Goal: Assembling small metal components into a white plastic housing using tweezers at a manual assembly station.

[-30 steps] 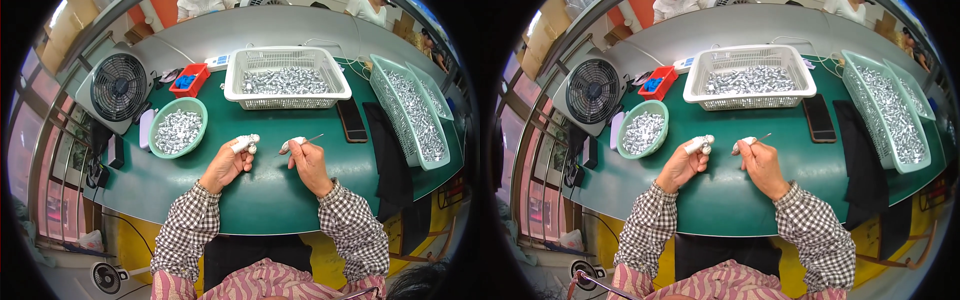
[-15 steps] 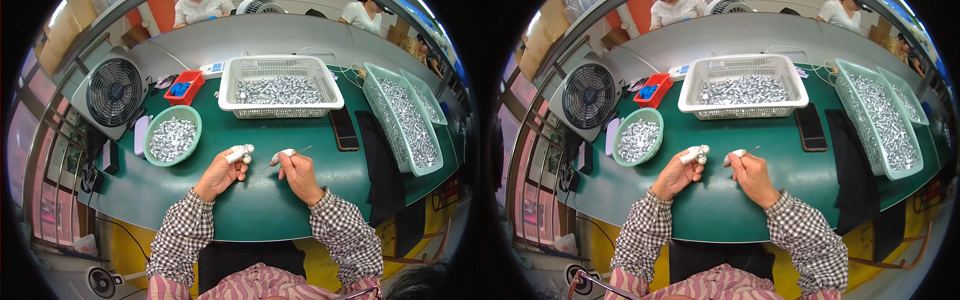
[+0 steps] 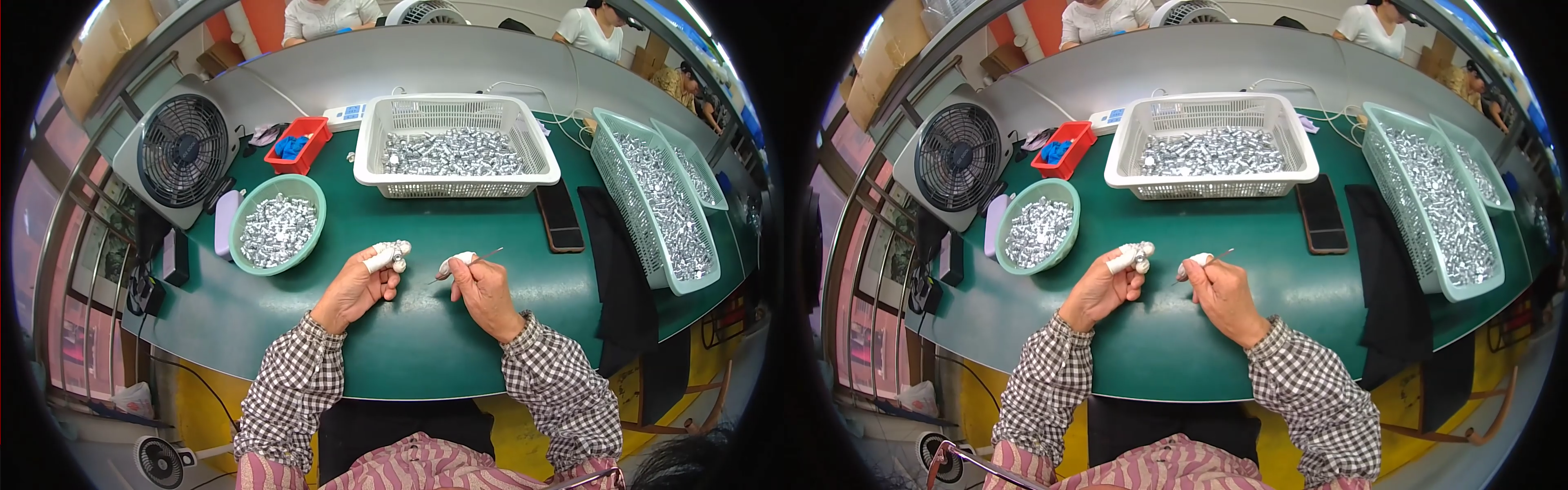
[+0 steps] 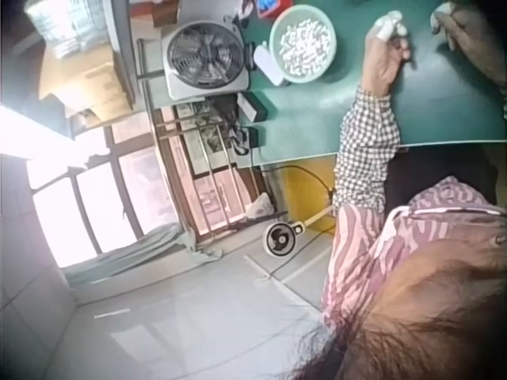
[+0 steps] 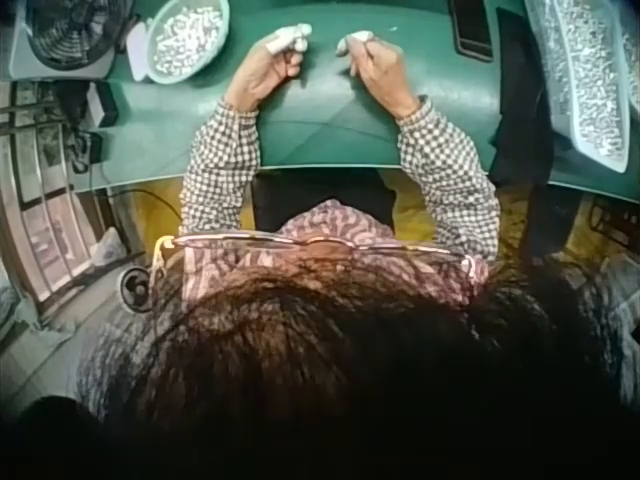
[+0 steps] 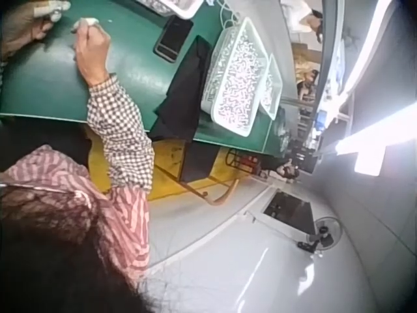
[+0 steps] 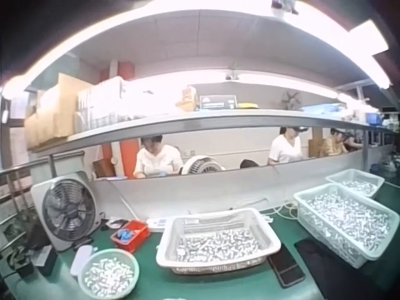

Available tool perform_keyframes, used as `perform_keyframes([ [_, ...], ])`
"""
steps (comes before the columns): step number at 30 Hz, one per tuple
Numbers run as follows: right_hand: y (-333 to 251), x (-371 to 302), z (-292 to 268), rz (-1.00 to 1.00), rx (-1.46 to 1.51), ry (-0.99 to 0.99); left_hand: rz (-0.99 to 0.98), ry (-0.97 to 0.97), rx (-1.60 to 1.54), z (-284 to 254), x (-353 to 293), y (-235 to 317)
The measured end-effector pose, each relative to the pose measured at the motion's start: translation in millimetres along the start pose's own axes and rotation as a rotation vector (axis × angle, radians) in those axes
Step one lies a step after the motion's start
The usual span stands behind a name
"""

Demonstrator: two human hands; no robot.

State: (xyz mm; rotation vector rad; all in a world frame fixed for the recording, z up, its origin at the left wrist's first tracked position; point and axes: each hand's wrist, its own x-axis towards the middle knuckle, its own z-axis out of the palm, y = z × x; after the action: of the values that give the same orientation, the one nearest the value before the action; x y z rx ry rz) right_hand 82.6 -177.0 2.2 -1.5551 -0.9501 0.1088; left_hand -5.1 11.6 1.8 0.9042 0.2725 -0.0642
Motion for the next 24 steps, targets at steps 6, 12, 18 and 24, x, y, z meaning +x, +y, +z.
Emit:
perform_keyframes([
  [6, -3.6, 1.2, -0.9, -0.017, -0.018, -0.005, -0.010, 0.009, 0.015, -0.6, -0.2, 0.9],
  [12, -2.8, 0.2, -1.7, -0.034, -0.043, -0.004, -0.021, 0.009, 0.002, 2.1, 0.5, 0.3],
  [18, -3.3, 0.8, -1.9, -0.050, -0.065, -0.022, -0.026, 0.012, 0.007, 0.4, 0.1, 0.9],
  [24, -4.8, -0.6, -1.6, -0.071, -0.088, -0.007, -0.021, 0.000, 0.014, 2.3, -0.8, 1.4],
])
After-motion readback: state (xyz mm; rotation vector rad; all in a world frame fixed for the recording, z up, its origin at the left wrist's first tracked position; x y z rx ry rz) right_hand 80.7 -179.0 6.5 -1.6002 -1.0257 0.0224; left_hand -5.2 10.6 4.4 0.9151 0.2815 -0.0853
